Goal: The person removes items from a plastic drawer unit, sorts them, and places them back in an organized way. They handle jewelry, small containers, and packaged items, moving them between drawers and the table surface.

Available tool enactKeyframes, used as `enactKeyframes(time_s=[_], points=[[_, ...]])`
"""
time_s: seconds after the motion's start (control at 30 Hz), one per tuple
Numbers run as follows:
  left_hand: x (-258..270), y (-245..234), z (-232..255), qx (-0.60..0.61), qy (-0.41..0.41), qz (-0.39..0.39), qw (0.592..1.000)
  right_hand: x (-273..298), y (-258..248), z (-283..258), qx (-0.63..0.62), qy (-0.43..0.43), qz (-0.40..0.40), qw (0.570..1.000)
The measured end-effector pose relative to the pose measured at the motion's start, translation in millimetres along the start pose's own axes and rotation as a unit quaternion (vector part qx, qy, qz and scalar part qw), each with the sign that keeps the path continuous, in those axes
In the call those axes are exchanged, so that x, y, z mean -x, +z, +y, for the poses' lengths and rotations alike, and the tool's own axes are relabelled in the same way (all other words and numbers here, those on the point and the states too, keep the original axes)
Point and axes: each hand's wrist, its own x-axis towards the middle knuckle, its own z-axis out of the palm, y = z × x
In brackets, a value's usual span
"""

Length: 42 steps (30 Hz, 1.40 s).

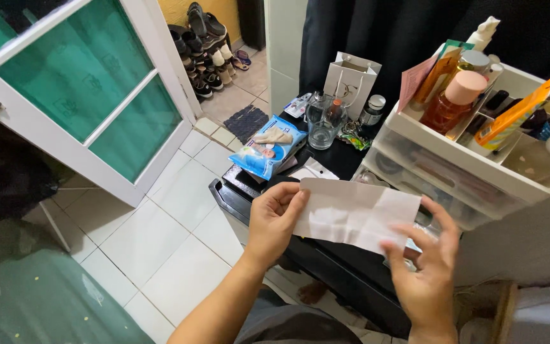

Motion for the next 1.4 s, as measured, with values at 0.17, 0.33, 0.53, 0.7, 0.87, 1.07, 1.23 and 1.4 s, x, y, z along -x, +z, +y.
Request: enactKeyframes(time_s=[0.17,0.33,0.53,0.7,0.87,1.07,1.23,1.4], points=[[4.3,0.9,-1.8,0.000,0.019,-0.007,1.000,2.2,6.2,-4.7,0.136,-0.133,-0.047,0.981],[5.1,-0.8,-3.1,-0.012,0.017,0.017,1.000,7.3,3.9,12.3,0.141,-0.129,-0.046,0.980],[3.2,-3.0,-3.2,0.018,0.005,0.032,0.999,11.9,1.3,22.4,0.095,-0.196,-0.032,0.975],[3.7,-1.2,-2.8,0.035,-0.006,0.037,0.999,15.9,0.5,15.8,0.075,-0.216,-0.003,0.974],[4.7,-1.3,-6.5,0.051,-0.031,0.032,0.998,19.4,-3.3,36.5,0.024,-0.191,0.017,0.981],[6.1,-3.2,-16.4,0.006,-0.058,0.007,0.998,19.3,-4.7,33.5,0.054,-0.205,0.035,0.977],[6.7,0.1,-19.0,0.035,-0.031,-0.004,0.999,18.9,-5.0,34.4,0.057,-0.206,0.025,0.977],[9.9,-1.8,-24.2,0.003,-0.022,-0.004,1.000,19.0,-6.9,24.7,0.067,-0.198,0.010,0.978]])
